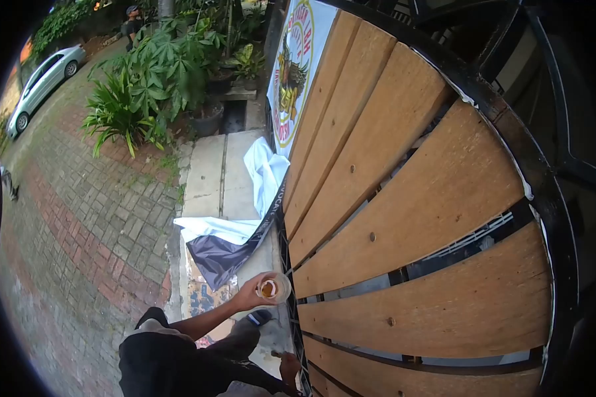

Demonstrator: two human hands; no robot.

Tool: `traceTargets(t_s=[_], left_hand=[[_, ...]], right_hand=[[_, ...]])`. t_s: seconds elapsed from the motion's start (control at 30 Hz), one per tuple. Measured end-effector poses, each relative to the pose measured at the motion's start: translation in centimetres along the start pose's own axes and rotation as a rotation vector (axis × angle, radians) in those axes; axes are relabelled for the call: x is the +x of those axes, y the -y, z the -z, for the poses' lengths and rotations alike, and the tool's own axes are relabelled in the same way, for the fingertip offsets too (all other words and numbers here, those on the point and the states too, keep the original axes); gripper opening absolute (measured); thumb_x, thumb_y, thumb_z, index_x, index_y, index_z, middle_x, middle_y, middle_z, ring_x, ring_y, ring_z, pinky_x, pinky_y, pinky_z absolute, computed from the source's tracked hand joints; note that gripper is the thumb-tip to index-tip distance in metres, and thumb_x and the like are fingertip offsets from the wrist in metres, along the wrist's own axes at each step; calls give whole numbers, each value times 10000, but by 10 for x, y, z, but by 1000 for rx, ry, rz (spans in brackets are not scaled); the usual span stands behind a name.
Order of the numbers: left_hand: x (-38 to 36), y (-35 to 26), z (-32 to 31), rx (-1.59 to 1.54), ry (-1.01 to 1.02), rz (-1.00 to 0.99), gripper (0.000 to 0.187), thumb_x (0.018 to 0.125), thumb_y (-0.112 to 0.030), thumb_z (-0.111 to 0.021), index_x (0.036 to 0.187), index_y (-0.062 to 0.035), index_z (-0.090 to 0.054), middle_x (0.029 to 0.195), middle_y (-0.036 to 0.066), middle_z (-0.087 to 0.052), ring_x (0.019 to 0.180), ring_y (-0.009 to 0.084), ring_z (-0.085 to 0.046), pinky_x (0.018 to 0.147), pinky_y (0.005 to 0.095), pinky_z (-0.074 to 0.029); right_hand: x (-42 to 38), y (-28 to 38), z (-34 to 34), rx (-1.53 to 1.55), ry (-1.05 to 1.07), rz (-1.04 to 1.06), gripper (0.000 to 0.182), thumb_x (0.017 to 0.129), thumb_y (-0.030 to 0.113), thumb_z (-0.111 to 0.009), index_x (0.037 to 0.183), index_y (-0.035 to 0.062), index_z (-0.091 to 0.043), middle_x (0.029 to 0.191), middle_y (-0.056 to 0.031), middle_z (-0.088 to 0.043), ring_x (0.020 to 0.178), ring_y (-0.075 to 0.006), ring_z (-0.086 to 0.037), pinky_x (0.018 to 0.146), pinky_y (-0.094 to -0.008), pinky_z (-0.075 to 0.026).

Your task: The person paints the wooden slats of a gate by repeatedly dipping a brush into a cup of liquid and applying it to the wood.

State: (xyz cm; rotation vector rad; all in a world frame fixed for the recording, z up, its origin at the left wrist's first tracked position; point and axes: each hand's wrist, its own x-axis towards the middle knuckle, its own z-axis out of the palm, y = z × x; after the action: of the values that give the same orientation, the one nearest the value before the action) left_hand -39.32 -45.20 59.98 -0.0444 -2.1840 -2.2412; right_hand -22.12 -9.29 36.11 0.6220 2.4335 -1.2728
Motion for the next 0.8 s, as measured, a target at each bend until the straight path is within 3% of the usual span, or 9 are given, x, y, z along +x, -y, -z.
traceTargets(t_s=[0.03, 0.07, 0.13, 0.23, 0.3, 0.47, 0.6, 0.8], left_hand=[[14, -17, 7, -2, -41, -15, 883, 640, -129, -900, 1391, -24, -448, 1316, 98, -547, 1248, 202, -510, 1074, 352, -399], [25, -24, 13, 5, -90, -103, 879, 629, -127, -905, 1379, -19, -459, 1303, 105, -558, 1233, 215, -523, 1070, 348, -400], [44, -49, 24, 101, -171, -103, 876, 612, -111, -908, 1363, -10, -468, 1299, 117, -566, 1221, 229, -538, 1059, 350, -410], [57, -60, 28, 42, -251, -139, 871, 606, -102, -908, 1353, -7, -470, 1288, 130, -573, 1213, 236, -546, 1050, 351, -418], [55, -57, 28, 24, -319, -148, 867, 606, -96, -906, 1350, -6, -471, 1282, 136, -577, 1210, 239, -549, 1045, 350, -422], [24, -64, 18, 61, -374, -146, 861, 620, -64, -891, 1361, -11, -456, 1293, 132, -572, 1206, 232, -550, 1034, 345, -435], [-13, -68, -6, 137, -319, -86, 847, 618, -62, -890, 1352, -6, -470, 1299, 119, -569, 1203, 218, -550, 1031, 334, -435], [-61, -73, -41, 87, -93, -85, 808, 629, -96, -884, 1334, -11, -499, 1290, 122, -576, 1186, 224, -563, 1030, 341, -435]], right_hand=[[-32, 103, -17, 14, -88, 284, 243, 857, 252, -703, 822, 12, -715, 661, -125, -664, 651, -226, -652, 617, -343, -500], [-32, 132, -16, 36, -130, 268, 243, 857, 252, -703, 822, 12, -715, 661, -125, -664, 651, -226, -652, 617, -343, -500], [-32, 172, -10, 87, -15, 401, 200, 873, 200, -689, 874, 0, -705, 681, -145, -660, 666, -243, -660, 638, -328, -506], [-35, 228, 11, 28, -42, 506, 181, 863, 163, -697, 897, -15, -693, 749, -165, -670, 700, -274, -671, 664, -341, -511], [-40, 270, 31, 65, -58, 719, 145, 865, 122, -687, 920, -12, -689, 838, -164, -686, 761, -293, -679, 703, -342, -516], [-88, 374, 86, 118, -241, 999, 92, 842, 28, -687, 925, -13, -678, 923, -163, -700, 854, -300, -696, 766, -351, -540], [-136, 418, 127, 190, -354, 1248, 71, 825, -31, -657, 895, -36, -669, 868, -164, -704, 817, -287, -705, 741, -334, -548], [-169, 399, 131, 198, -373, 1174, 46, 835, -12, -662, 876, -31, -669, 835, -149, -704, 755, -264, -701, 688, -308, -543]])
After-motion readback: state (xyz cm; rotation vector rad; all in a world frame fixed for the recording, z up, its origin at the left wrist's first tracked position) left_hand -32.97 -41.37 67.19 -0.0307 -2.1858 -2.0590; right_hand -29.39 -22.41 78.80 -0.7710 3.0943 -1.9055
